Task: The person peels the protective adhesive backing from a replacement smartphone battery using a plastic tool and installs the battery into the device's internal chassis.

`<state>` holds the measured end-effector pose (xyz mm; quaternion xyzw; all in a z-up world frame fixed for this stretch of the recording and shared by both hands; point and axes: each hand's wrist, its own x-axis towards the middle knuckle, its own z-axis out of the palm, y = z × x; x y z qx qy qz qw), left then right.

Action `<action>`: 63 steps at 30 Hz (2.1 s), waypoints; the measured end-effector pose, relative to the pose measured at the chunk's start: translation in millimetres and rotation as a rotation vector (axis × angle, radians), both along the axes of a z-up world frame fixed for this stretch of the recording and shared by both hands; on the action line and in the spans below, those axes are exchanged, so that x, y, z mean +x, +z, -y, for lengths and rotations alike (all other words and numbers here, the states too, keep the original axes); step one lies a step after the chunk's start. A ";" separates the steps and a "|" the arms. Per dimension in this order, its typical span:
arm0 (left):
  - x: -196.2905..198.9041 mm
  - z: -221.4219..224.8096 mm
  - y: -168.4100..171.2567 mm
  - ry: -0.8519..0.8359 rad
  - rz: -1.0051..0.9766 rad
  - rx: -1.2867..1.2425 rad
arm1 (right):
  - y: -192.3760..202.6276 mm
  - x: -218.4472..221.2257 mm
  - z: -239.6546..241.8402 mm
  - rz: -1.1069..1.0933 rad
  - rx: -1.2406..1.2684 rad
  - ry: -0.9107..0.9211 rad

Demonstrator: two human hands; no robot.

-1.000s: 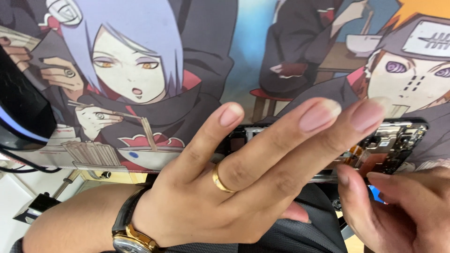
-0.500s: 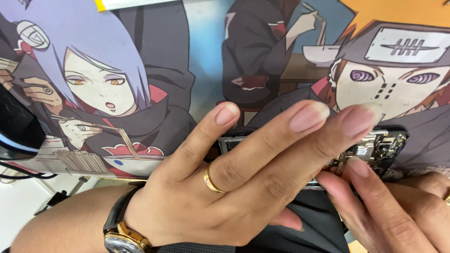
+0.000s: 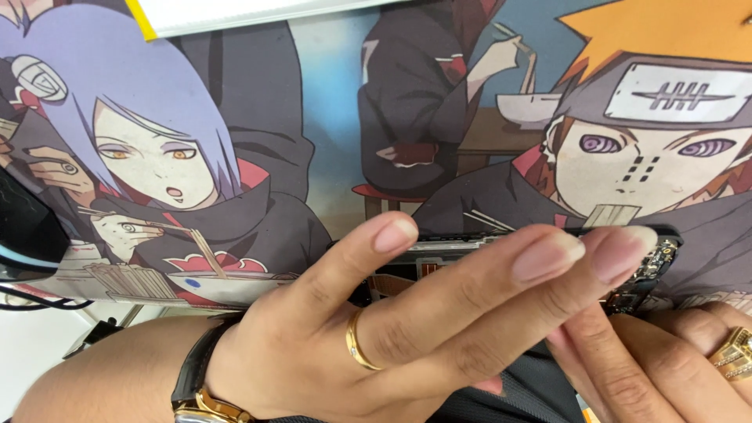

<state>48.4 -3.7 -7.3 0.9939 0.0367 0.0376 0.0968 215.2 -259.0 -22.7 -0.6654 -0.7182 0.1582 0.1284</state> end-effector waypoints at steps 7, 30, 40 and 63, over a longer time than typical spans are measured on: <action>-1.7 -4.2 -0.3 0.002 -0.002 -0.017 | -0.2 -5.3 7.9 0.075 -0.100 -0.008; -7.9 -0.4 8.2 0.012 -0.007 -0.083 | -2.2 15.2 -17.3 0.013 0.054 0.120; -15.0 0.9 9.2 -0.053 -0.004 -0.101 | 4.0 8.7 -26.8 -0.053 0.092 0.029; -9.7 14.4 1.4 -0.054 -0.108 0.166 | 10.2 16.3 -14.5 0.074 0.090 0.132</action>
